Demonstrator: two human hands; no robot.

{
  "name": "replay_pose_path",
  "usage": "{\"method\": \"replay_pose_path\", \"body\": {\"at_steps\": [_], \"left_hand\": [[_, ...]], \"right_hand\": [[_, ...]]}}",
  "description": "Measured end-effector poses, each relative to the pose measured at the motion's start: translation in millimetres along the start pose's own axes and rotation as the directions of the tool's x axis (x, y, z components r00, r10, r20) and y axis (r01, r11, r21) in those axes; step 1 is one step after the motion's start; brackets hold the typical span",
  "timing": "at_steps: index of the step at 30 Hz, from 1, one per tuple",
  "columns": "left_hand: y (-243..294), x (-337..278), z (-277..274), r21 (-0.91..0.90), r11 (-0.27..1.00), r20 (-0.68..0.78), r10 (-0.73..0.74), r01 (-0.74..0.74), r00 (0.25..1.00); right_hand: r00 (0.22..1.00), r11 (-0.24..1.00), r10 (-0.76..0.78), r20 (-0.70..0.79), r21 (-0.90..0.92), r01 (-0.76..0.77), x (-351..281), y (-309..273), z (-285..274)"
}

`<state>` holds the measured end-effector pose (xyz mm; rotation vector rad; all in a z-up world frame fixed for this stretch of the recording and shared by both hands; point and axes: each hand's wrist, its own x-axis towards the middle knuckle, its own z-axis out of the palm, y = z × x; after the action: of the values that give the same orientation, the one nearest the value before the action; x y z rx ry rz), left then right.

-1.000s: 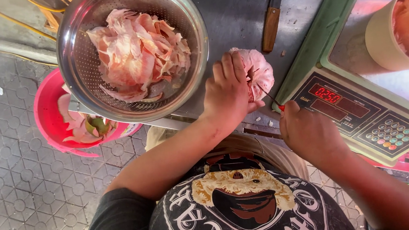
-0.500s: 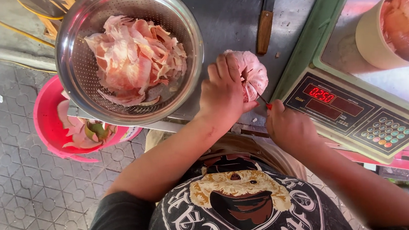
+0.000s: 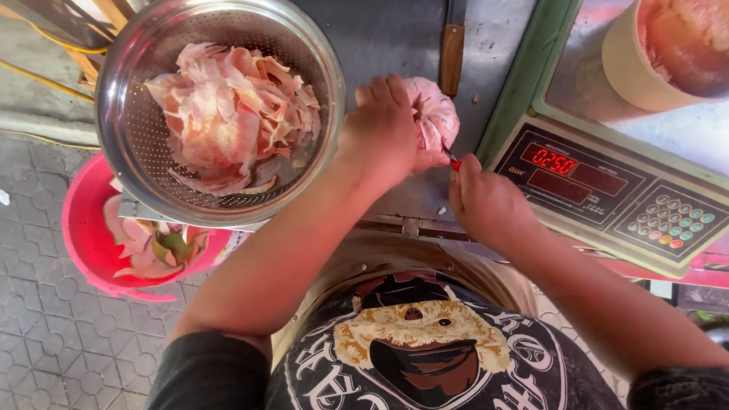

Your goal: Peeling a pomelo and preparing its segments at a counter.

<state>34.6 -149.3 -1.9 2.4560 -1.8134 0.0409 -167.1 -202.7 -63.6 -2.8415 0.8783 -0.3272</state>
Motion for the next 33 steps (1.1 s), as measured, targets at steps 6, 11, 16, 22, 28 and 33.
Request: {"method": "replay_pose_path", "body": {"at_steps": [6,11,16,22,28,33], "left_hand": [[-11,28,13,-0.121,0.989,0.030,0.093,-0.089,0.995],[-30,52,25,-0.137,0.979,0.055,0.157,-0.148,0.986],[-40,63,11,-0.167,0.972,0.151,0.188,-0.162,0.970],[-39,65,7,-0.223,0.968,0.221,0.167,-0.117,0.961],[-39,66,9,-0.175,0.963,0.261,0.248,-0.207,0.933],[-38,67,-19,-0.209,0.976,0.387,0.145,-0.066,0.911]], "right_hand": [[0.995,0.997,0.046,0.085,0.052,-0.050,12,1,-13],[0.992,0.979,0.123,0.040,0.159,-0.128,25,-5,20],[0.984,0.951,0.170,-0.059,0.270,-0.148,37,-14,28],[0.989,0.942,0.142,0.031,0.304,-0.145,30,-6,10],[0.988,0.941,0.144,0.047,0.302,-0.152,26,-12,29],[0.981,0.911,0.182,-0.072,0.387,-0.141,33,-20,56]]}}
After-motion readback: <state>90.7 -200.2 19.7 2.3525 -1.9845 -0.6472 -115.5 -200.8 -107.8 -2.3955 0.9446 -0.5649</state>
